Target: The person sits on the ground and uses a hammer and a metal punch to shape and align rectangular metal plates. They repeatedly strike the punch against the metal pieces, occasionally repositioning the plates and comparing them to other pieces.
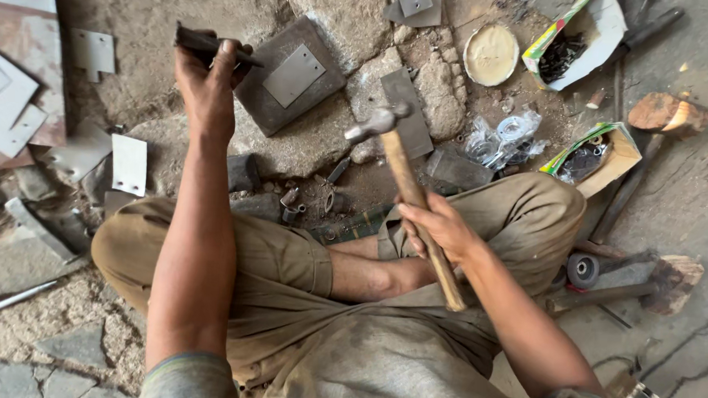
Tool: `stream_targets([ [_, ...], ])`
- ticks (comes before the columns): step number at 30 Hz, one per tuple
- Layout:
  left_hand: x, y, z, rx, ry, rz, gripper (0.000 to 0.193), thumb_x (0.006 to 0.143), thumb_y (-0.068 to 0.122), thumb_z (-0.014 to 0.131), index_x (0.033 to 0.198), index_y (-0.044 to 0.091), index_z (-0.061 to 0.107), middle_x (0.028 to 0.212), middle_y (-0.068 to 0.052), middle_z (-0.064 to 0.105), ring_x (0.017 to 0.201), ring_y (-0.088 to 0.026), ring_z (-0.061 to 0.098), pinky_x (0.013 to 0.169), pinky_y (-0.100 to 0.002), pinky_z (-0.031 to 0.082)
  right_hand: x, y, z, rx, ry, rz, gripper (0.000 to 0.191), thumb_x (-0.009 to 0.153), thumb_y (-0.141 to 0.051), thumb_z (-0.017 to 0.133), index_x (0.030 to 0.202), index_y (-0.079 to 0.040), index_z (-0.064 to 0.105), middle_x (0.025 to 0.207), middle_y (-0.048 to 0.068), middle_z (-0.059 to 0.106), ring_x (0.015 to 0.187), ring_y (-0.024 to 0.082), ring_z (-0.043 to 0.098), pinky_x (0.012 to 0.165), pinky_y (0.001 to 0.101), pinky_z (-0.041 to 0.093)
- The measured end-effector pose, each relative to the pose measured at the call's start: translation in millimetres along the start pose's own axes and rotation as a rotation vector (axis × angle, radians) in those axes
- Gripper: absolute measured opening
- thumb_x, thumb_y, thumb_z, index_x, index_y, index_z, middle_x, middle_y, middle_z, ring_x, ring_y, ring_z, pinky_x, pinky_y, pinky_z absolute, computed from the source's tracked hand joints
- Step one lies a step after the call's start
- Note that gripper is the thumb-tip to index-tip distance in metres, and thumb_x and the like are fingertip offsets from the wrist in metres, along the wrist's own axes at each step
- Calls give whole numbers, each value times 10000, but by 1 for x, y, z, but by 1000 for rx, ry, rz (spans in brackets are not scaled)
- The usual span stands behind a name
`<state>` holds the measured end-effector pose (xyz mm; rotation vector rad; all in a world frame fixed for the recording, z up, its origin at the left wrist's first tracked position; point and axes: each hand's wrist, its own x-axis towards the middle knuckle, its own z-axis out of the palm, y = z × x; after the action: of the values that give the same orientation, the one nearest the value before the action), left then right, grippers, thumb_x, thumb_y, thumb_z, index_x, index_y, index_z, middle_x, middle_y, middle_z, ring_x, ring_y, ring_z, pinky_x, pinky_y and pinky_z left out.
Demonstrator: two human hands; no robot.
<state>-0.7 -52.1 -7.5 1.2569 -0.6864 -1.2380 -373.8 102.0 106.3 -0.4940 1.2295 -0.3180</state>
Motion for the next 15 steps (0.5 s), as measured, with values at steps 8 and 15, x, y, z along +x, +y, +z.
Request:
stream_targets([
  [8,-7,-26,-10,26,-147,57,366,1097,179,696,1298,23,432,1176,-177,679,1112,-280,759,985,-422,687,-6,-40,3,-171,60,-172,318,974,-214,641,1205,-41,508,738,15,578,486,98,576,374,249,491],
  [15,-4,-16,-5,187,-215,163,305,1118,120,671,1301,15,450,1188,-181,656,1100,-265,735,944,-412,655,-2,-85,26,-460,37,-420,303,1031,-271,591,1179,-19,515,746,31,582,528,118,591,440,258,518],
])
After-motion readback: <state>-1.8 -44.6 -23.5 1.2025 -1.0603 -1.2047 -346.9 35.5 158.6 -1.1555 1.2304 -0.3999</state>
